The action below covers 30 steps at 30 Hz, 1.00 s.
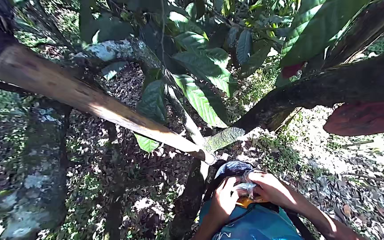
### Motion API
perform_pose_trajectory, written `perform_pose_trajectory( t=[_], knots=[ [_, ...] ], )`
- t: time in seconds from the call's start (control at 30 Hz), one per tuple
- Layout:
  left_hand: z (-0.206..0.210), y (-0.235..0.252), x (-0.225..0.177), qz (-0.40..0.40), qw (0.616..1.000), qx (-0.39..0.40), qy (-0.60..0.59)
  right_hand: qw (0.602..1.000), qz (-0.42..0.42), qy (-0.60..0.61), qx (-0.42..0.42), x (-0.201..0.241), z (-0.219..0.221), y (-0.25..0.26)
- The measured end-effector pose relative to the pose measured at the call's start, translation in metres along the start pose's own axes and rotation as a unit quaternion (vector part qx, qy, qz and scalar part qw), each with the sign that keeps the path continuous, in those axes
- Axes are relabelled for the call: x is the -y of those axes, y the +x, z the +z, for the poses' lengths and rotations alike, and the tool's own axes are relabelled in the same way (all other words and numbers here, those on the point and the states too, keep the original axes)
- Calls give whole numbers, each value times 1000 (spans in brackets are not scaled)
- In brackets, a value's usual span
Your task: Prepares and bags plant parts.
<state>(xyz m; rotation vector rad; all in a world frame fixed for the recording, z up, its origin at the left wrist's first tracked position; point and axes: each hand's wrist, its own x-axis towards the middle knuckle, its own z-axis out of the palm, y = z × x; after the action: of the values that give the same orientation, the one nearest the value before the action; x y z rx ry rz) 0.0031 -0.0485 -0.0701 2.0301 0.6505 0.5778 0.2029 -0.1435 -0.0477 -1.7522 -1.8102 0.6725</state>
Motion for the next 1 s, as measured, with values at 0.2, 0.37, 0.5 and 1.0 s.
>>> perform_pose_trajectory(
  t=[0.2, 0.37, 0.5, 1.0],
  knots=[
    [-13, -12, 17, -19, 976, 137, 168, 994, -78, 67, -37, -19, -19, -17],
    [-34, -11, 7, -142, 964, 162, 157, 970, -3, 176, -168, -33, -56, -54],
    [-49, -9, -4, -101, 984, 149, -11, 978, 4, 58, -199, -29, -51, -59],
    [-85, -30, -19, -23, 986, -166, -12, 964, 117, 114, -210, -27, -17, -19]
  ],
)
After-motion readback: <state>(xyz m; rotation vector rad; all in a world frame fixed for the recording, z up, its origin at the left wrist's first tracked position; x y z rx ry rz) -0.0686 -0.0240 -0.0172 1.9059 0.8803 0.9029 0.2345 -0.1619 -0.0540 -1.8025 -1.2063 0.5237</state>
